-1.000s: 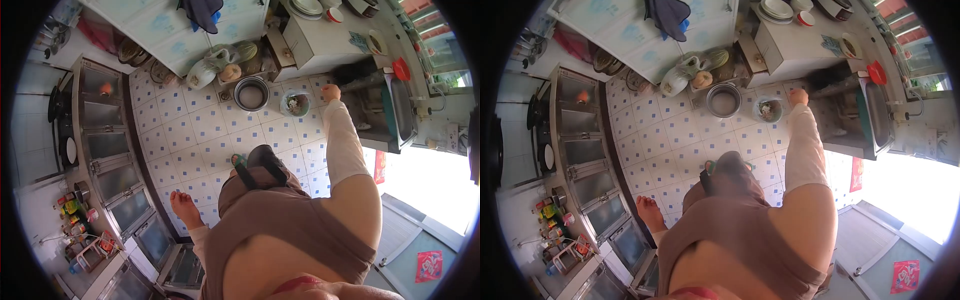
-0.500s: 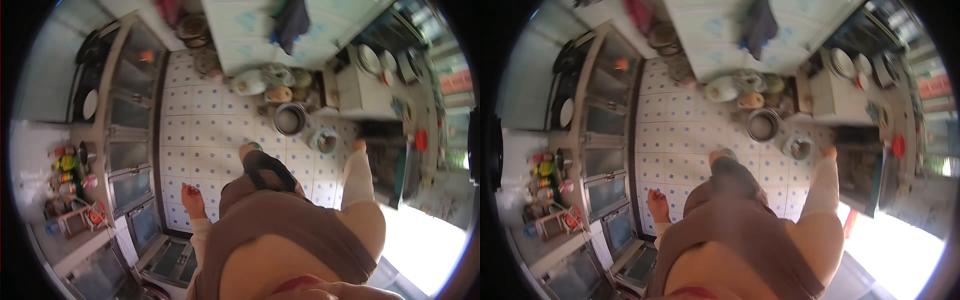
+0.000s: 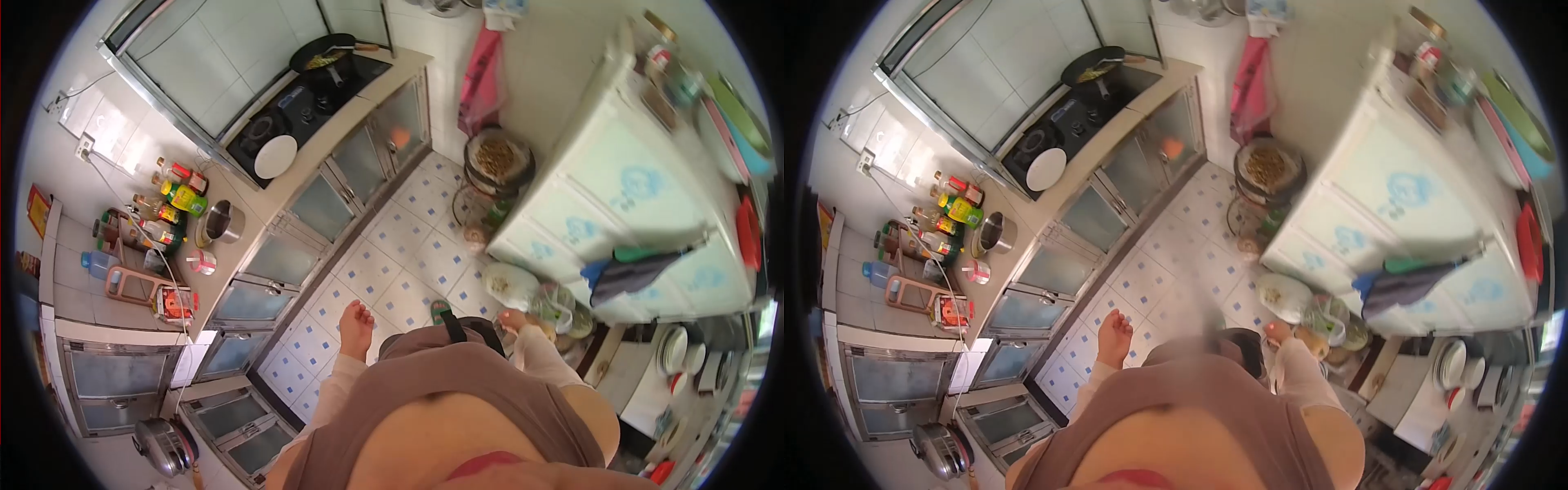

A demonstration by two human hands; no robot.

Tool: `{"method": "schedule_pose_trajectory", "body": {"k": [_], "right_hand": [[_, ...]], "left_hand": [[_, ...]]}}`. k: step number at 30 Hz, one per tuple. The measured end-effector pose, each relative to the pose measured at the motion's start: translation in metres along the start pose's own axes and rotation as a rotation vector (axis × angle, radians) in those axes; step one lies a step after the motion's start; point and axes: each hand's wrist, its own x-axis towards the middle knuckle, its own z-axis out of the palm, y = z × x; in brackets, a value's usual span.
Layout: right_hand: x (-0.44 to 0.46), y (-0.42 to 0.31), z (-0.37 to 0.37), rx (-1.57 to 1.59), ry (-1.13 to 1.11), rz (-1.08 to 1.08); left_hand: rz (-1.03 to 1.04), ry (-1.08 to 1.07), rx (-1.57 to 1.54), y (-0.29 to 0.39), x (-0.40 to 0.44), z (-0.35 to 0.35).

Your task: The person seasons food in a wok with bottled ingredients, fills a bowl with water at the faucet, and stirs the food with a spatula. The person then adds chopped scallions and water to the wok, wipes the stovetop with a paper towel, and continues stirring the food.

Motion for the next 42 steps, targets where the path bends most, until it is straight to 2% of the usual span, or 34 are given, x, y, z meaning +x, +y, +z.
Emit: {"method": "schedule_pose_trajectory", "body": {"k": [2, 4, 7, 10, 11, 14, 17, 19, 21, 23, 25, 27, 31, 32, 35, 38, 39, 42], "right_hand": [[0.063, -0.034, -0.070, -0.041, 0.243, -0.115], [0.113, -0.081, -0.146, 0.256, 0.284, -0.058], [0.192, -0.143, -0.207, 0.675, 0.334, -0.025], [0.228, -0.213, -0.257, 0.903, 0.218, -0.087], [0.245, -0.227, -0.268, 1.124, 0.089, -0.047], [0.327, -0.228, -0.275, 1.356, -0.054, -0.193], [0.334, -0.301, -0.343, 0.889, 0.129, -0.122], [0.396, -0.295, -0.371, 0.646, 0.263, -0.323], [0.428, -0.318, -0.415, 0.591, 0.356, -0.380], [0.443, -0.367, -0.473, 0.350, 0.530, -0.466], [0.443, -0.433, -0.530, 0.307, 0.643, -0.425], [0.465, -0.479, -0.571, 0.385, 0.751, -0.536], [0.553, -0.532, -0.640, -0.044, 0.902, -0.779], [0.568, -0.537, -0.646, -0.149, 0.923, -0.822], [0.600, -0.560, -0.659, -0.205, 0.774, -0.786], [0.614, -0.572, -0.674, -0.318, 0.445, -0.549], [0.623, -0.567, -0.674, -0.317, 0.540, -0.630], [0.621, -0.562, -0.711, -0.294, 0.550, -0.750]], "left_hand": [[0.065, -0.020, -0.009, 0.024, 0.026, 0.037], [0.103, -0.030, -0.018, 0.039, 0.052, 0.061], [0.118, -0.006, -0.041, 0.054, 0.097, 0.079], [0.050, -0.005, -0.111, 0.064, 0.153, 0.084], [0.031, 0.011, -0.108, 0.072, 0.173, 0.092], [-0.029, 0.015, -0.102, 0.103, 0.237, 0.125], [-0.039, -0.090, -0.073, 0.149, 0.309, 0.163], [0.014, -0.194, 0.011, 0.186, 0.343, 0.203], [0.036, -0.267, 0.099, 0.220, 0.378, 0.243], [0.021, -0.309, 0.160, 0.248, 0.405, 0.278], [0.012, -0.348, 0.183, 0.266, 0.424, 0.312], [-0.011, -0.367, 0.157, 0.272, 0.443, 0.340], [-0.042, -0.342, 0.030, 0.269, 0.481, 0.382], [-0.045, -0.330, -0.006, 0.267, 0.488, 0.391], [-0.054, -0.404, -0.079, 0.267, 0.522, 0.416], [-0.053, -0.299, -0.064, 0.281, 0.522, 0.451], [-0.080, -0.290, -0.078, 0.280, 0.530, 0.455], [-0.131, -0.259, -0.145, 0.281, 0.547, 0.463]]}}
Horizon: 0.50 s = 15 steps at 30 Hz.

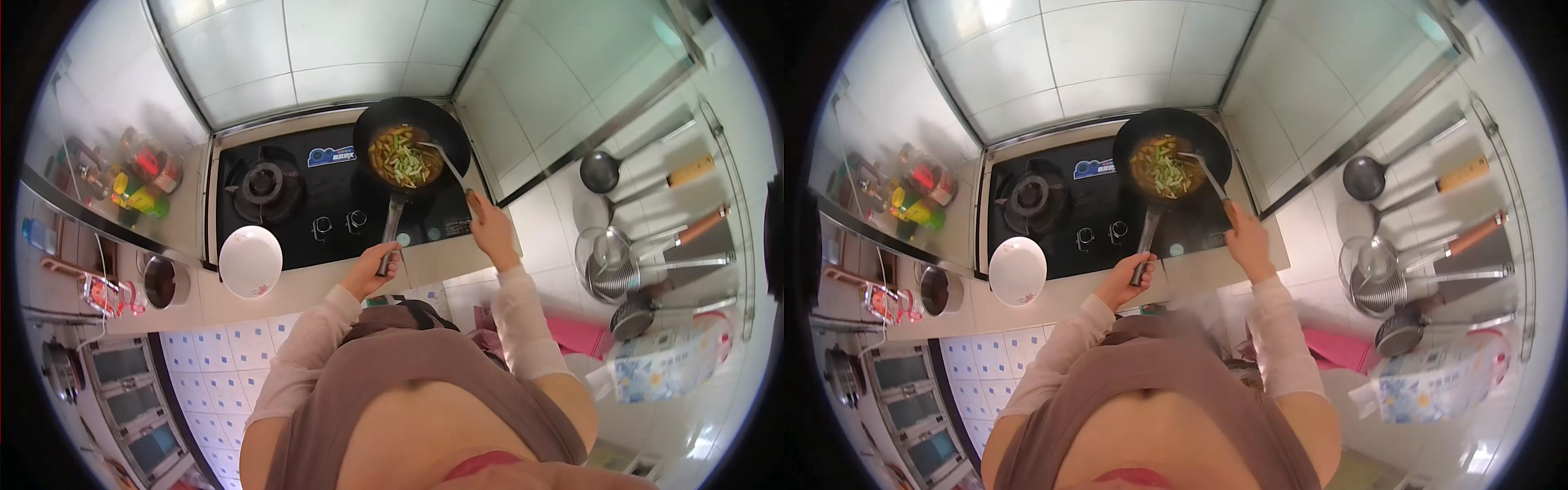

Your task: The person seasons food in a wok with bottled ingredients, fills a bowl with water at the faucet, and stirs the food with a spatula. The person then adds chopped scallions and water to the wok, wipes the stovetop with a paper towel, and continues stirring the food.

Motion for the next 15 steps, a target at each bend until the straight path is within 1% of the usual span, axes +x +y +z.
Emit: {"method": "schedule_pose_trajectory", "body": {"k": [2, 5, 7, 10, 13, 15], "right_hand": [[-0.006, -0.006, -0.049, 0.055, 0.026, -0.103], [-0.023, -0.020, -0.113, -0.099, -0.058, -0.153], [-0.035, -0.030, -0.137, -0.210, -0.126, -0.169], [-0.037, -0.044, -0.113, -0.257, -0.197, -0.135], [-0.023, -0.037, -0.052, -0.149, -0.044, -0.179], [-0.013, -0.031, -0.027, -0.093, 0.035, -0.203]], "left_hand": [[-0.019, 0.025, -0.061, 0.002, -0.008, 0.009], [-0.035, -0.086, -0.105, 0.003, 0.001, 0.002], [-0.050, -0.060, -0.097, 0.005, 0.001, 0.005], [-0.042, -0.031, -0.109, 0.004, 0.003, 0.003], [-0.030, -0.007, -0.105, 0.002, 0.000, 0.007], [-0.031, -0.003, -0.098, 0.002, 0.000, 0.010]]}}
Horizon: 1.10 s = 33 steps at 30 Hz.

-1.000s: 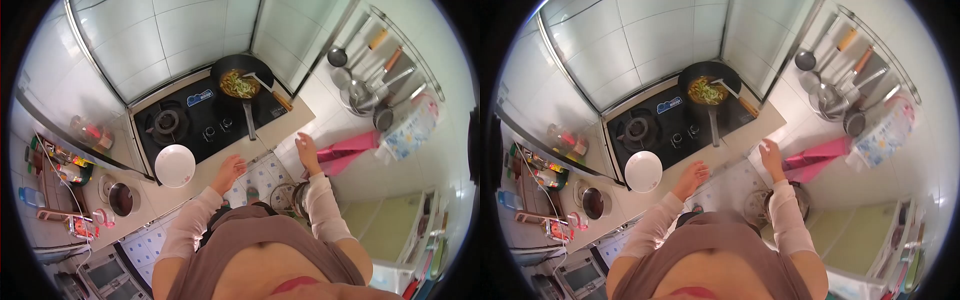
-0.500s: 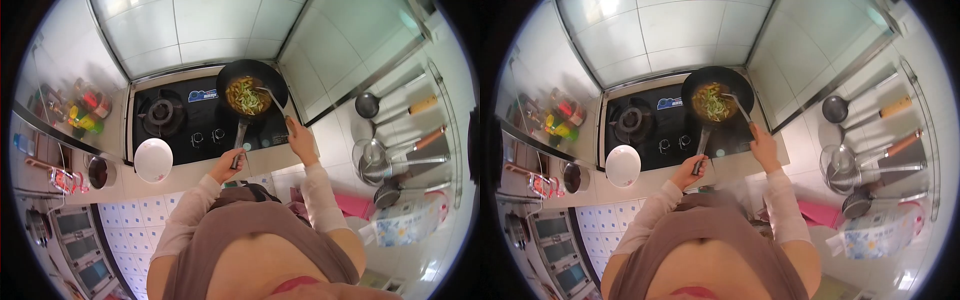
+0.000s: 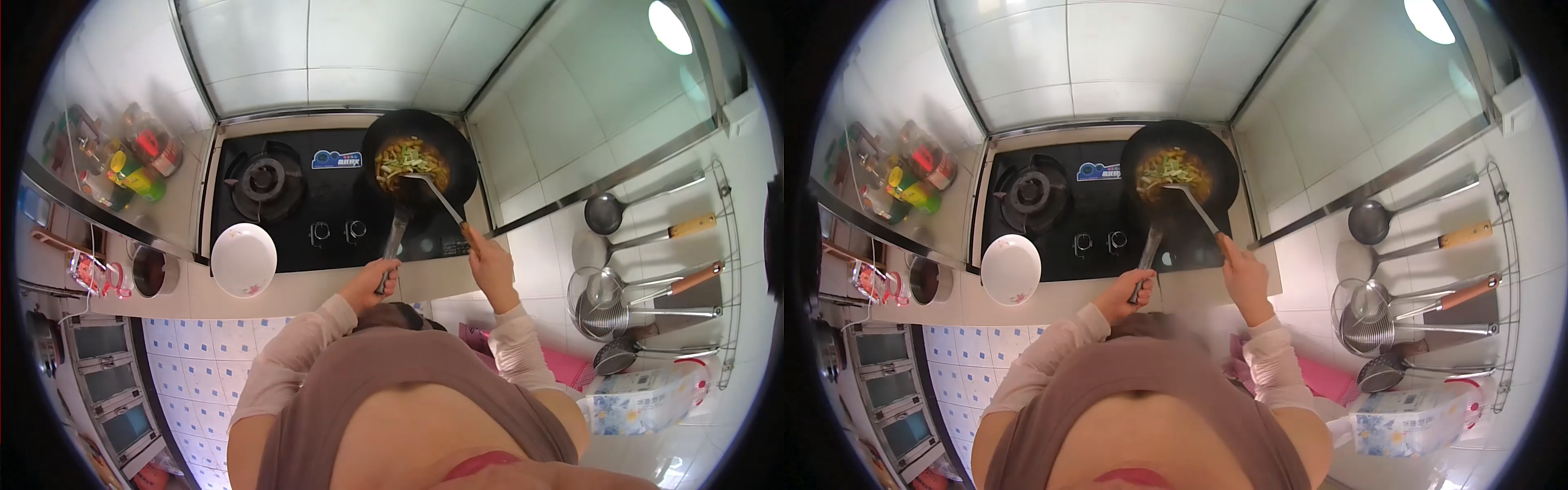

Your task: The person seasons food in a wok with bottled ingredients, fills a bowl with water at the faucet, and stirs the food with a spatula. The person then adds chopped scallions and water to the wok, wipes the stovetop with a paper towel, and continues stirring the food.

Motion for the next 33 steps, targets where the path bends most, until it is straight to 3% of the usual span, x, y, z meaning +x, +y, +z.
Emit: {"method": "schedule_pose_trajectory", "body": {"k": [11, 18, 21, 28, 33], "right_hand": [[0.062, -0.020, 0.036, 0.074, 0.155, -0.046], [0.061, -0.021, 0.051, -0.077, 0.052, 0.095], [0.048, -0.001, 0.026, -0.070, 0.034, 0.067], [0.043, -0.023, -0.132, -0.280, -0.139, 0.000], [0.065, -0.032, -0.113, -0.330, -0.162, -0.109]], "left_hand": [[-0.011, 0.006, 0.033, 0.003, 0.000, -0.005], [-0.010, 0.004, 0.035, 0.005, -0.002, -0.004], [-0.013, -0.003, 0.025, 0.005, -0.002, -0.006], [-0.022, -0.005, 0.025, 0.007, 0.000, -0.006], [-0.020, -0.027, 0.014, 0.004, 0.001, -0.009]]}}
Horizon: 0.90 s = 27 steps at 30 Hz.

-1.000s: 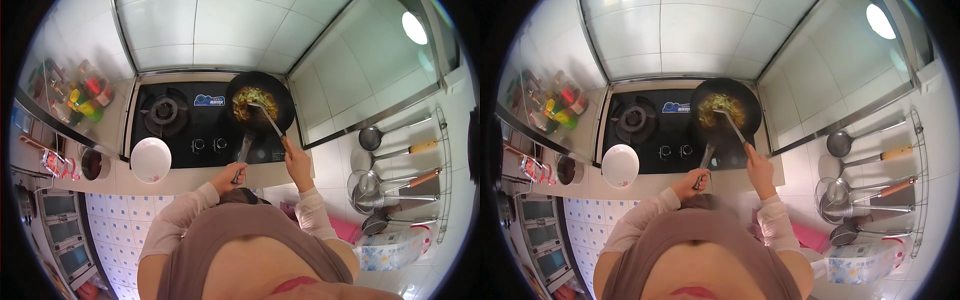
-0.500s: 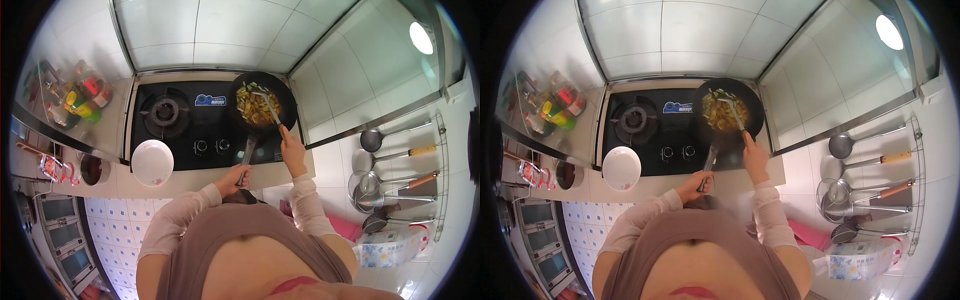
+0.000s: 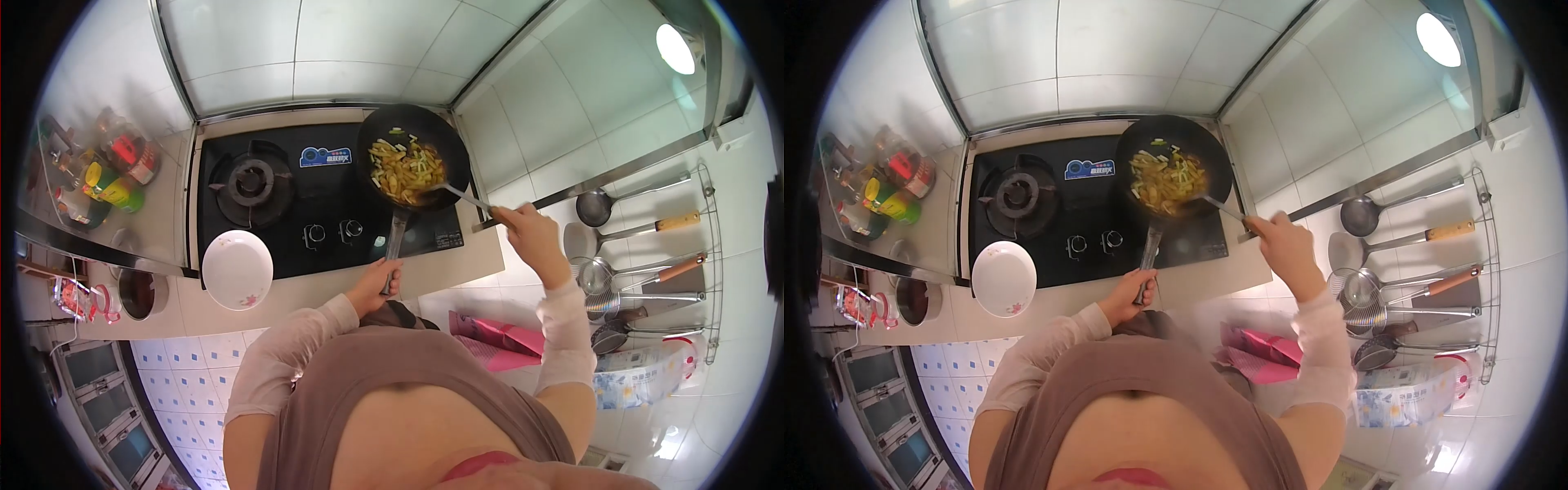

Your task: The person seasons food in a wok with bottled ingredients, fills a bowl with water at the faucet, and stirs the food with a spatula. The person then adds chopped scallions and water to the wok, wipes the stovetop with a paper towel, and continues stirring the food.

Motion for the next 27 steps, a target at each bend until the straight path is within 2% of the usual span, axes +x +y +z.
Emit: {"method": "schedule_pose_trajectory", "body": {"k": [2, 5, 8, 11, 14, 17, 21, 27], "right_hand": [[0.024, -0.005, 0.022, -0.048, 0.001, 0.038], [0.051, 0.025, 0.040, -0.049, 0.065, 0.007], [0.079, 0.046, 0.000, -0.050, -0.099, 0.171], [0.114, 0.077, -0.020, 0.110, -0.405, 0.355], [0.149, 0.091, 0.002, 0.220, -0.633, 0.524], [0.162, 0.109, 0.045, 0.696, -0.634, 0.662], [0.156, 0.085, 0.034, 0.768, -0.575, 0.435], [0.166, 0.088, 0.005, 0.554, -0.419, 0.226]], "left_hand": [[0.001, -0.014, -0.006, 0.000, 0.000, 0.000], [0.000, 0.013, -0.002, 0.001, -0.002, 0.002], [0.020, -0.008, 0.011, 0.000, -0.001, 0.001], [0.009, 0.002, 0.022, 0.000, -0.002, 0.003], [0.018, -0.016, 0.028, -0.001, -0.001, 0.002], [0.022, -0.019, 0.025, -0.001, 0.000, 0.001], [0.029, 0.028, 0.041, 0.004, -0.007, 0.007], [0.038, -0.022, 0.005, -0.002, 0.001, 0.001]]}}
